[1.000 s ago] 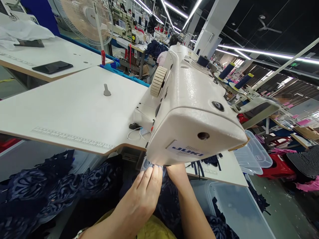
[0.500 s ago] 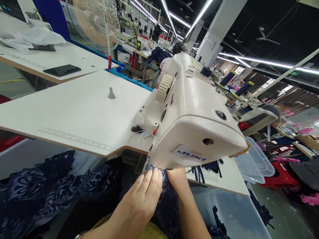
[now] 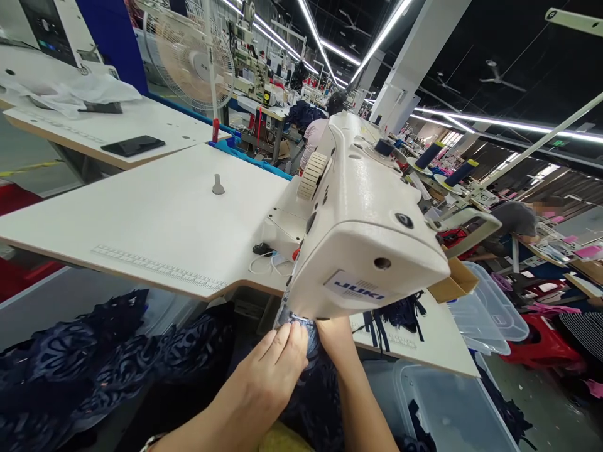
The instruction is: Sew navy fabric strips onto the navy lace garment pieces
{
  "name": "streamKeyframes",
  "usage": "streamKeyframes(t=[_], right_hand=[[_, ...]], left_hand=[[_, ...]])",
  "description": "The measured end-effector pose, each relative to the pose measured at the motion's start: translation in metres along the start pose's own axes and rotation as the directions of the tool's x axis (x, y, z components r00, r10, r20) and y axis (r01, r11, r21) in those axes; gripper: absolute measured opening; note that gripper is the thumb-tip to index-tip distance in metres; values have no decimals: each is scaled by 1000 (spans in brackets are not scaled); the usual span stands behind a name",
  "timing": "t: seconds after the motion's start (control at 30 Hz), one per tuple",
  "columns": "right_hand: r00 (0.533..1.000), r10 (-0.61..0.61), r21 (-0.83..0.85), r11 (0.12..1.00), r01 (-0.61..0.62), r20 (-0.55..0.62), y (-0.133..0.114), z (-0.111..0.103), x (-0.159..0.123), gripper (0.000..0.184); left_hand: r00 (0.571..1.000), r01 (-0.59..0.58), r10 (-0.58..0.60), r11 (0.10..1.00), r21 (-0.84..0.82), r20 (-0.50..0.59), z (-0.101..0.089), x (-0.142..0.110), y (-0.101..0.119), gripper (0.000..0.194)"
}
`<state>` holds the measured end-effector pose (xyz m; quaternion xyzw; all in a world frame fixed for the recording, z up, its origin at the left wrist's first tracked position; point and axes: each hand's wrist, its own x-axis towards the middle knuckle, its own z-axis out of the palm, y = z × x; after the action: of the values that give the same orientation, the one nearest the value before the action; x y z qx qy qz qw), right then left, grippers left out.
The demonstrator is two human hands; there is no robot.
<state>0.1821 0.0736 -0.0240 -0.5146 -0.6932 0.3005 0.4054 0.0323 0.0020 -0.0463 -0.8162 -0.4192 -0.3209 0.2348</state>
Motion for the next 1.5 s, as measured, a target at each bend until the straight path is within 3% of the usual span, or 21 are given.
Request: streamKeyframes(t=[0.13,0.3,0.63,1.0,1.17,1.33,1.43,1.5], right_hand=[[994,60,77,996,-53,-92,-7,2,-1,29],[994,57,125,991,-46,-90,-7,2,-3,28],[992,31,21,999,-29,-124,-1,4,4,31],[993,15,18,1000,-13,-118,7,10,3,39],[993,-54,-86,995,45,-103,16,9,0,37],[998,-34,-366,930,13,-49,28,0,-2,24],[995,-38,-387,922,-2,-96,20,1,-3,25],[992,-63,-361,932,19,-110,5,8,-6,26]], left_hand=[[1000,-19,18,999,-35,-20,-2,0,-2,28],[1000,-14,14,998,-61,9,-4,3,-1,27],[999,21,-19,998,-56,29,-2,10,2,28],[999,44,-41,994,-99,34,-2,11,3,29],[998,57,-56,994,-90,12,-2,9,4,28],[998,52,-55,992,-114,-18,2,6,2,28],[995,97,-100,989,-110,-23,6,3,3,32],[994,97,-87,980,-173,66,6,3,5,34]])
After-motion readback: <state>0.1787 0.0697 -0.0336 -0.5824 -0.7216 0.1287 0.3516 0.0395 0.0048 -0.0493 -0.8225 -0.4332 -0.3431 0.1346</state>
